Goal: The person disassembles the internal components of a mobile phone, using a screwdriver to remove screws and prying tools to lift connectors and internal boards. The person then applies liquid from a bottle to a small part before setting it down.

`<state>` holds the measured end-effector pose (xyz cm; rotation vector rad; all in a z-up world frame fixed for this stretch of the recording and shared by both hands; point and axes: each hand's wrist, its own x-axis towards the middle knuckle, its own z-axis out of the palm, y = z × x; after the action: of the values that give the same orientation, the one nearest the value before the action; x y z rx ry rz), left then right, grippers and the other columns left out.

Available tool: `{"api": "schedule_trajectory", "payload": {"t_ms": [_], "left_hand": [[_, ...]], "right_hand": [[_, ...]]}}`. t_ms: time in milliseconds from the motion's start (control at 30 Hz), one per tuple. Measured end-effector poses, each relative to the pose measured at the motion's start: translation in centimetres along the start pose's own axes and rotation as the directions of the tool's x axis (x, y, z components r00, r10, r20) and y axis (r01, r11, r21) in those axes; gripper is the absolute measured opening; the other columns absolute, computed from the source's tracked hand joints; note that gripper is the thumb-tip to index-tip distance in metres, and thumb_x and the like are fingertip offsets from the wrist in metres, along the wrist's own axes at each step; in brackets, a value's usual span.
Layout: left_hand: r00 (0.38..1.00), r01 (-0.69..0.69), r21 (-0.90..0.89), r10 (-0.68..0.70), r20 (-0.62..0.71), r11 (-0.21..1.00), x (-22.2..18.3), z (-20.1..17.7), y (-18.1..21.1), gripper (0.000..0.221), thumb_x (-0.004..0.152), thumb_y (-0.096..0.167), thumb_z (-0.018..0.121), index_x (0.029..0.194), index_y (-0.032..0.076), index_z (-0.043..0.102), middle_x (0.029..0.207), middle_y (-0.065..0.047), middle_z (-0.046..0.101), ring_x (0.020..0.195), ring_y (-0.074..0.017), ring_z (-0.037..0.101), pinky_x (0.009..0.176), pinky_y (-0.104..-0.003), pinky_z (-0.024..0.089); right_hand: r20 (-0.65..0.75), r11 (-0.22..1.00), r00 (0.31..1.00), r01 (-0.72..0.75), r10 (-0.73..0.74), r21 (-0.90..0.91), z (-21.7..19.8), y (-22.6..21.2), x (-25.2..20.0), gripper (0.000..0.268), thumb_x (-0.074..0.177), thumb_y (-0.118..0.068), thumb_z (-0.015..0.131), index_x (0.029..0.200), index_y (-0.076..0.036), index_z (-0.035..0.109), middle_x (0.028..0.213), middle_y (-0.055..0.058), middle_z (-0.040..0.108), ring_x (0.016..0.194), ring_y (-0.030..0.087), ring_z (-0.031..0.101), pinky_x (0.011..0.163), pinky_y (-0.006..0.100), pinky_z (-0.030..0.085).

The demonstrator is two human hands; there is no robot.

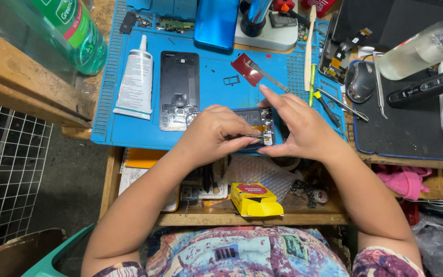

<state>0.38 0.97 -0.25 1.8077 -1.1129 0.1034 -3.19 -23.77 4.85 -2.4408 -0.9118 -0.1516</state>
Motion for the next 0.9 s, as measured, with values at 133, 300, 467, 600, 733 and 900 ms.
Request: {"api": "schedule_trajectory", "payload": {"t_ms": [133,300,467,600,733,900], "left_hand": [[1.000,0.006,0.006,-0.006,-0.001,1.000,0.1,-0.1,0.0,0.015,0.086,0.027,0.081,0.098,0.018,0.081,0.092,-0.001,0.077,0.086,-0.0216,0.071,0.085,-0.037,0.051],[0.999,-0.009,-0.040,0.007,-0.051,0.999,0.4,-1.7,0.7,0.014,0.088,0.022,0.080,0.102,0.017,0.081,0.096,0.000,0.078,0.089,-0.0190,0.072,0.085,-0.035,0.051],[0.947,-0.073,0.036,0.081,-0.310,0.997,-0.3,-5.3,1.2,0.016,0.092,0.013,0.080,0.107,0.010,0.080,0.097,-0.004,0.076,0.086,-0.0190,0.069,0.083,-0.032,0.050],[0.815,-0.054,0.067,0.083,-0.574,0.996,-1.3,-7.0,0.5,0.016,0.095,0.007,0.083,0.110,0.005,0.078,0.093,-0.007,0.073,0.084,-0.0187,0.066,0.081,-0.029,0.050],[0.736,-0.040,0.082,0.085,-0.672,0.996,-1.9,-7.4,-1.1,0.014,0.100,0.007,0.082,0.113,0.003,0.078,0.101,-0.008,0.074,0.092,-0.0191,0.065,0.088,-0.030,0.052],[0.779,-0.011,-0.078,-0.040,-0.626,0.997,-1.9,-6.8,-2.6,0.017,0.103,0.010,0.083,0.119,0.005,0.079,0.143,-0.012,0.058,0.135,-0.0219,0.055,0.113,-0.033,0.043]], "right_hand": [[0.004,1.000,1.000,-0.009,0.009,0.001,0.6,0.1,-0.2,0.111,0.064,-0.035,0.095,0.154,-0.001,0.040,0.121,0.017,0.064,0.109,0.036,0.061,0.096,0.043,0.050],[-0.017,0.999,0.999,0.043,-0.043,0.033,0.5,0.5,-0.3,0.094,0.068,-0.034,0.094,0.145,0.000,0.051,0.125,0.019,0.065,0.114,0.036,0.063,0.100,0.043,0.051],[-0.017,0.984,0.999,-0.038,0.041,0.177,0.5,2.1,1.0,0.082,0.072,-0.033,0.092,0.140,0.001,0.060,0.129,0.018,0.067,0.116,0.030,0.066,0.101,0.038,0.053],[0.094,0.732,0.929,-0.341,0.357,0.591,1.2,3.7,2.3,0.065,0.081,-0.026,0.087,0.138,-0.003,0.065,0.130,0.012,0.070,0.109,0.016,0.067,0.098,0.031,0.054],[0.236,0.481,0.785,-0.555,0.572,0.679,1.7,5.2,4.3,0.043,0.093,-0.023,0.076,0.132,-0.005,0.072,0.116,0.012,0.075,0.100,0.014,0.070,0.093,0.028,0.058],[0.260,0.274,0.827,-0.435,0.499,0.857,0.4,5.3,6.8,0.045,0.096,-0.028,0.073,0.131,0.001,0.068,0.118,0.011,0.074,0.099,0.020,0.072,0.092,0.032,0.061]]}}
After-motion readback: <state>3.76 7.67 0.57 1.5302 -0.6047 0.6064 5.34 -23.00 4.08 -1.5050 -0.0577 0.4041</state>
